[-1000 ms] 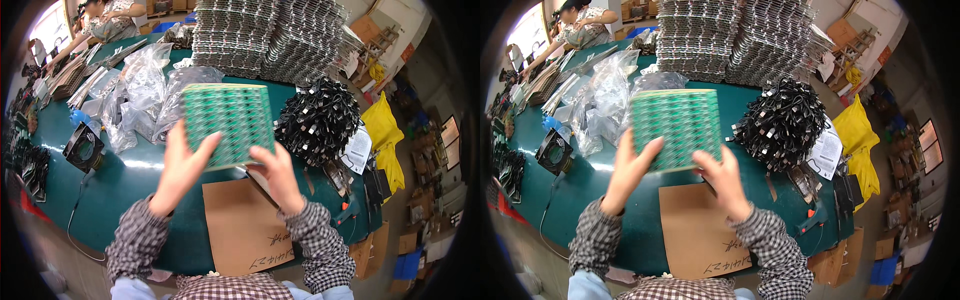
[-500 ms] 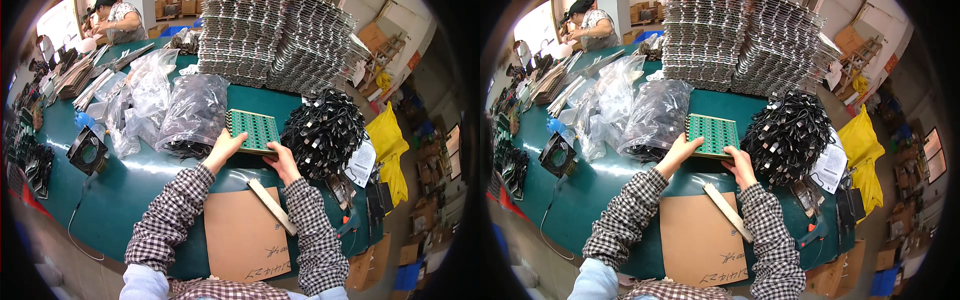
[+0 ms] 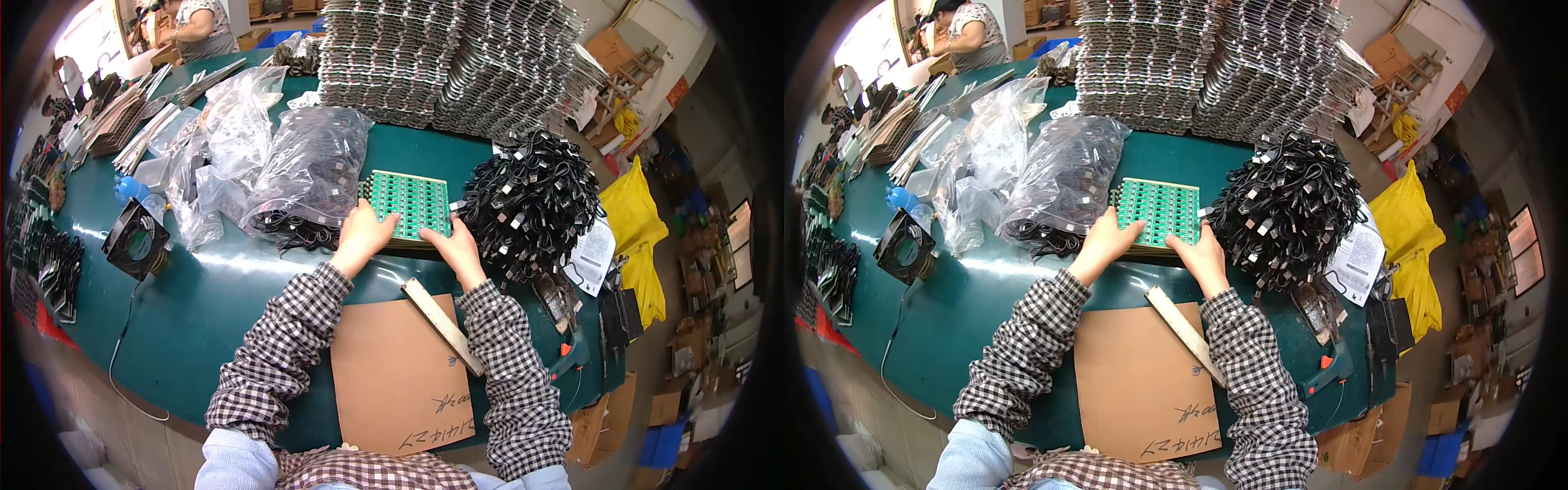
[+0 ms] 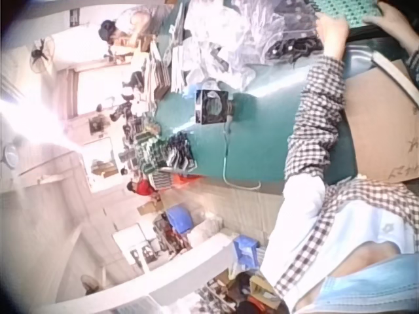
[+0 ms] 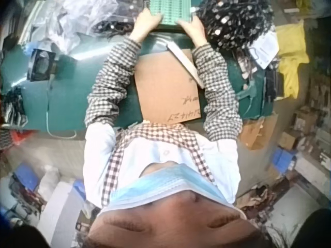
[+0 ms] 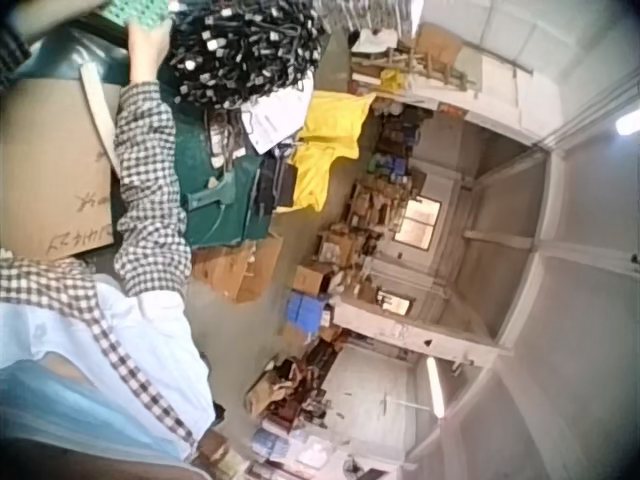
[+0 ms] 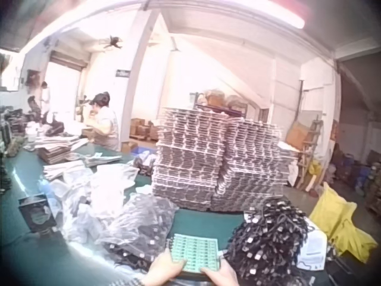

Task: The person places a completed circuit board onto a pile, positions a new circuit board onto a cardboard base, and solders USB cables onto the board using a soldering iron.

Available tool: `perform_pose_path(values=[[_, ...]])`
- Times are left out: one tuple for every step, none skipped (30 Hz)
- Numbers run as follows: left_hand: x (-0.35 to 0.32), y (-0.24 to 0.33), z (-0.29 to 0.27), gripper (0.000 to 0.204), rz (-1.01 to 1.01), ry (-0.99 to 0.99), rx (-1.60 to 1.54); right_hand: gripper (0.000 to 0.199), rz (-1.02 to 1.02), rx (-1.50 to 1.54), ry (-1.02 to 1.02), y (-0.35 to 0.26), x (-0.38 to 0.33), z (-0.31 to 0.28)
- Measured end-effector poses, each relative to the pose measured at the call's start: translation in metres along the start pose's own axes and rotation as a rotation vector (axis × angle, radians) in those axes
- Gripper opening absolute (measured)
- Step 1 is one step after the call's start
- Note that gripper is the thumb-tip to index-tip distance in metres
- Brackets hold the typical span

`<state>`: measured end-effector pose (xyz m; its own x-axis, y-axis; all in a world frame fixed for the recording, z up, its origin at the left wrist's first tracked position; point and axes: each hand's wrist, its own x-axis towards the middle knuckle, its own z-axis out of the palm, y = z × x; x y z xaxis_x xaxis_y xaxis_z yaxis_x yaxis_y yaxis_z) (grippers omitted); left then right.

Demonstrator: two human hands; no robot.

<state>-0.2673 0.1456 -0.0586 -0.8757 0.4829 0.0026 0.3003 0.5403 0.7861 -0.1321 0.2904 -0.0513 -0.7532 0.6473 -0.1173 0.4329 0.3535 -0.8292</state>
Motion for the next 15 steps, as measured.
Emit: perform_pose_path(values=[[-0.005,-0.003,0.004,0.055,0.004,-0.006,0.029,0.062,-0.087,-0.127,0.143,-0.007,-0.008,0.004],[-0.007,0.000,0.003,0.057,0.031,-0.042,-0.045,0.060,-0.118,-0.115,0.140,-0.011,-0.014,0.000],[-0.009,0.004,0.002,0.060,0.057,-0.077,-0.121,0.060,-0.120,-0.118,0.142,-0.004,-0.013,-0.002],[-0.012,0.009,0.004,0.060,0.060,-0.077,-0.125,0.062,-0.182,-0.123,0.212,0.008,-0.010,-0.004],[-0.016,0.011,0.003,0.058,0.081,-0.017,-0.133,0.065,-0.245,-0.120,0.271,0.002,-0.013,-0.001],[-0.019,0.013,0.002,0.055,0.103,0.043,-0.141,0.061,-0.261,-0.131,0.324,-0.004,-0.017,0.000],[-0.021,0.014,-0.001,0.055,0.098,0.048,-0.139,0.058,-0.225,-0.123,0.289,-0.010,-0.018,-0.005],[-0.025,0.017,-0.005,0.052,0.147,0.119,-0.194,0.056,-0.217,-0.014,0.235,-0.020,-0.026,-0.012],[-0.029,0.020,-0.011,0.049,0.195,0.193,-0.248,0.053,-0.210,0.094,0.180,-0.025,-0.029,-0.016],[-0.030,0.016,-0.022,0.039,0.313,0.201,-0.418,0.043,-0.252,0.291,0.098,-0.013,-0.023,-0.015],[-0.041,0.014,-0.047,0.036,0.212,0.060,-0.648,0.041,-0.243,0.452,-0.064,-0.036,-0.042,-0.017],[-0.065,0.029,-0.082,0.037,0.053,-0.106,-0.816,0.044,-0.210,0.477,-0.139,-0.050,-0.060,-0.022],[-0.091,0.031,-0.115,0.039,-0.118,-0.235,-0.965,0.047,-0.186,0.517,-0.250,-0.058,-0.074,-0.017],[-0.113,0.019,-0.128,0.041,-0.118,-0.223,-1.002,0.053,-0.177,0.388,-0.197,-0.057,-0.089,-0.013],[-0.139,0.010,-0.139,0.042,-0.107,-0.196,-1.034,0.059,-0.191,0.265,-0.148,-0.055,-0.104,-0.016]])
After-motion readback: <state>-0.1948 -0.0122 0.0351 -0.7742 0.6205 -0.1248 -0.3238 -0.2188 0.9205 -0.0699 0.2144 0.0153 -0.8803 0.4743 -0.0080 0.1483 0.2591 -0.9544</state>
